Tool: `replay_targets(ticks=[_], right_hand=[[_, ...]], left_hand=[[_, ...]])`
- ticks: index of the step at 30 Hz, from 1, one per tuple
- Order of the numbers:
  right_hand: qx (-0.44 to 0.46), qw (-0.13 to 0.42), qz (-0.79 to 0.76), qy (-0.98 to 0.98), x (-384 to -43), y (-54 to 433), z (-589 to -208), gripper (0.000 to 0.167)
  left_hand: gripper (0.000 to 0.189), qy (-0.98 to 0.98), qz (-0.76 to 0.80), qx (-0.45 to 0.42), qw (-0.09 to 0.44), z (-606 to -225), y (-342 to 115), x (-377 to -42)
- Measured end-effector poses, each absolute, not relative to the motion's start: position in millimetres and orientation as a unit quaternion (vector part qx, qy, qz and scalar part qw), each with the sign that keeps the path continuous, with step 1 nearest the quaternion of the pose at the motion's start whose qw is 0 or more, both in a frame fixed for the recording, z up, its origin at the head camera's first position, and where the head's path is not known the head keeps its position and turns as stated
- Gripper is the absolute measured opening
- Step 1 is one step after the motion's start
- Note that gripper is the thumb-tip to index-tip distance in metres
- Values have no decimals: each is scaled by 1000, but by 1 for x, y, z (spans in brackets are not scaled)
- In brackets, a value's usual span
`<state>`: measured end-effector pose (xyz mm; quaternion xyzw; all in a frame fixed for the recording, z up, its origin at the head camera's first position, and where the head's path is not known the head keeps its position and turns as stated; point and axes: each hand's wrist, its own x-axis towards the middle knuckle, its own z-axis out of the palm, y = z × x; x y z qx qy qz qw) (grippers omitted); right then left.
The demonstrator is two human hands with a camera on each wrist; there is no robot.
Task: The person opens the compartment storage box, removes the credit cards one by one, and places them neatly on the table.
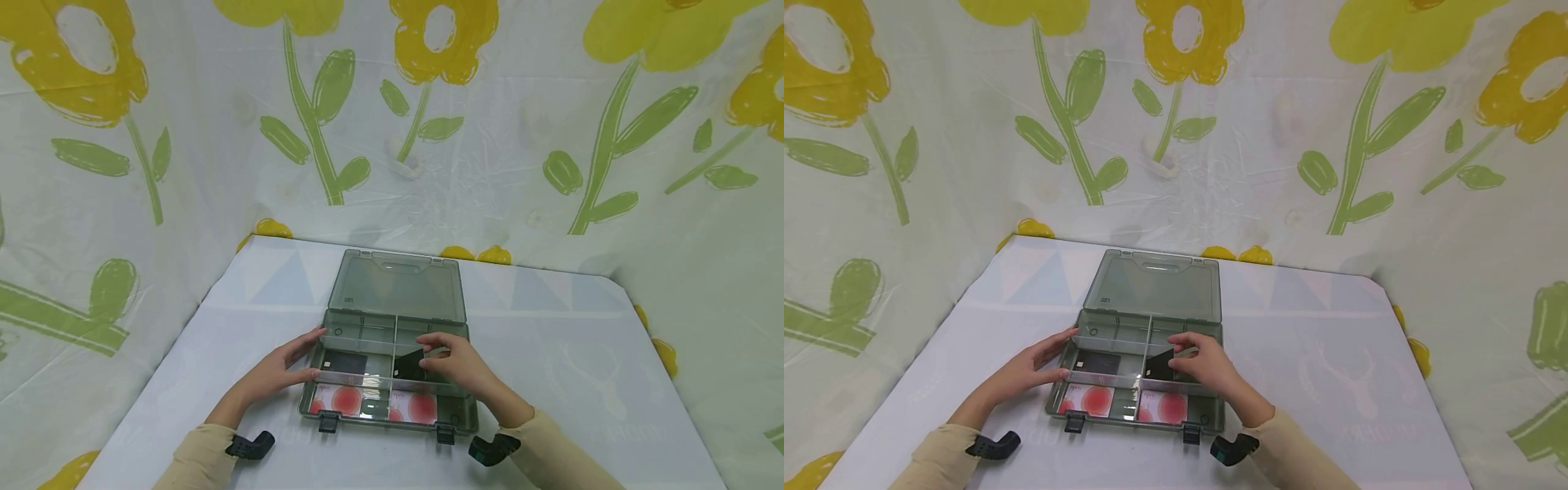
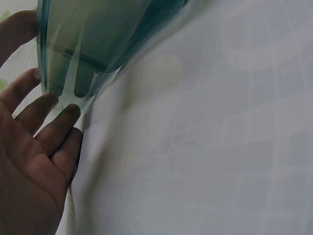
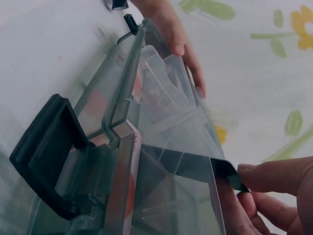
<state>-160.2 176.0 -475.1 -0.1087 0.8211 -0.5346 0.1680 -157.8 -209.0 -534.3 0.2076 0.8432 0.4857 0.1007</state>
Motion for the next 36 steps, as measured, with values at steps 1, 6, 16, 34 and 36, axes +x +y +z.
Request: replay_targets(ticks=[1,6,16,34,36], right_hand=[[-108,168,-536,820,-160,176,-475,45],[-112,170,-537,819,-159,175,-474,41],[-130,193,-538,810,-156,173,-474,41],[-135,191,-536,811,-156,174,-476,43],[-134,190,-539,810,-157,175,-477,43]], left_hand=[[76,843,485,208,100,-534,-209,-158],[76,843,485,210,99,-534,-209,-157],[77,839,490,212,102,-534,-208,-156],[77,840,491,210,98,-534,-208,-157],[77,841,490,209,98,-535,-208,-157]])
